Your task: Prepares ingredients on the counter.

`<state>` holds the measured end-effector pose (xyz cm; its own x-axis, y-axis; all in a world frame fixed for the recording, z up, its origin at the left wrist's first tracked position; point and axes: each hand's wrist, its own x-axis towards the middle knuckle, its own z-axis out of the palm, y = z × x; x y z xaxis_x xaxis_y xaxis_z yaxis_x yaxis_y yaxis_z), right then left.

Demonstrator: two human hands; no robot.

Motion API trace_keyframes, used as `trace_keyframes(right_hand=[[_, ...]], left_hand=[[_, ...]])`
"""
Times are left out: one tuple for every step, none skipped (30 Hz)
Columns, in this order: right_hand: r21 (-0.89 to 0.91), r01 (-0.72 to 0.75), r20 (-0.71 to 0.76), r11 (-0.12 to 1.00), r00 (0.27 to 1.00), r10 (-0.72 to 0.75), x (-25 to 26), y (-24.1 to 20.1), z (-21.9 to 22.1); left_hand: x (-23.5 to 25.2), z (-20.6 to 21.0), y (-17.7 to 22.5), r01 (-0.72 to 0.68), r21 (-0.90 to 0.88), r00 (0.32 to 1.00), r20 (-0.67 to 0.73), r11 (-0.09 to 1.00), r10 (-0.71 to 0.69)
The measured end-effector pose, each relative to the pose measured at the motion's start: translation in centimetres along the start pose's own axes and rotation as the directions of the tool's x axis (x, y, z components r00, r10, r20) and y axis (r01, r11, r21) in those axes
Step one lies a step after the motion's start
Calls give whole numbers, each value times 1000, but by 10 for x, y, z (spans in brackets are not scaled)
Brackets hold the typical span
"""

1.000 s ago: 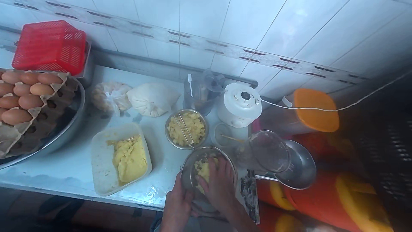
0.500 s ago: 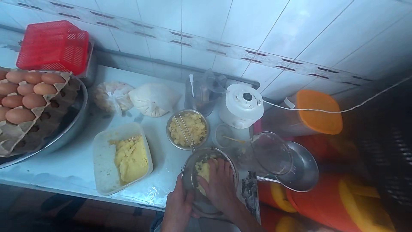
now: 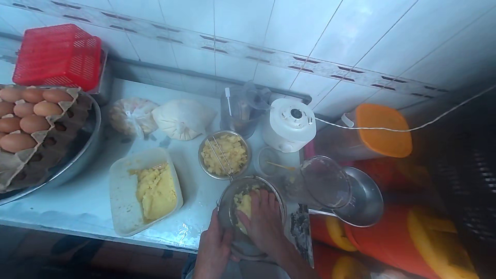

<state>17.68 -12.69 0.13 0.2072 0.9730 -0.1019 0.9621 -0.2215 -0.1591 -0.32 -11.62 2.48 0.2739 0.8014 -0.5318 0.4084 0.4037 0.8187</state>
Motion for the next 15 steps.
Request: trace_keyframes(right_hand=[[2, 0, 4, 1000, 1000, 0, 0, 0, -1], [7, -3, 16, 1000, 1000, 3, 1, -1, -2], [11, -5, 25, 1000, 1000, 5, 1, -1, -2], [16, -5, 24, 1000, 1000, 4, 1, -1, -2], [15, -5, 20, 1000, 1000, 4, 0, -1, -2], [10, -5, 19, 1000, 1000, 5, 1, -1, -2], [5, -7, 24, 1000, 1000, 6, 1, -1, -2], [2, -7, 29, 1000, 1000, 7, 1, -1, -3], [2, -8, 35, 1000, 999, 8, 1, -2, -3], [4, -10, 40, 1000, 999, 9, 2, -2, -3], [5, -9, 38, 1000, 999, 9, 1, -2, -3], [5, -10, 40, 1000, 999, 10, 1, -2, -3], [4, -11, 43, 1000, 999, 11, 1, -2, -3], [3, -14, 51, 1000, 999, 14, 1, -2, -4], [2, -17, 59, 1000, 998, 17, 2, -2, -4]], left_hand=[[0, 0, 0, 0, -1, 1000, 0, 1000, 0], [0, 0, 0, 0, -4, 1000, 1, 1000, 0], [0, 0, -1, -3, -7, 1000, 3, 1000, 3], [-1, 0, -1, -6, -12, 1000, 3, 1000, 6], [-1, 0, -1, -7, -14, 1000, 5, 1000, 7], [-1, 0, -2, -6, -17, 1000, 7, 1000, 6], [0, 0, -2, -3, -24, 1000, 9, 1000, 3], [0, 0, -2, 0, -29, 1000, 11, 1000, 1], [1, 0, -2, 1, -31, 1000, 14, 1000, 0], [1, 0, -2, -3, -33, 1000, 16, 999, 3], [0, 0, -2, -5, -34, 1000, 16, 999, 6], [0, 0, -2, -5, -31, 1000, 15, 1000, 5], [0, 0, -1, -1, -27, 1000, 13, 1000, 2], [0, 0, -1, 1, -23, 1000, 11, 1000, -1], [1, 0, -1, 2, -23, 1000, 8, 1000, -2]])
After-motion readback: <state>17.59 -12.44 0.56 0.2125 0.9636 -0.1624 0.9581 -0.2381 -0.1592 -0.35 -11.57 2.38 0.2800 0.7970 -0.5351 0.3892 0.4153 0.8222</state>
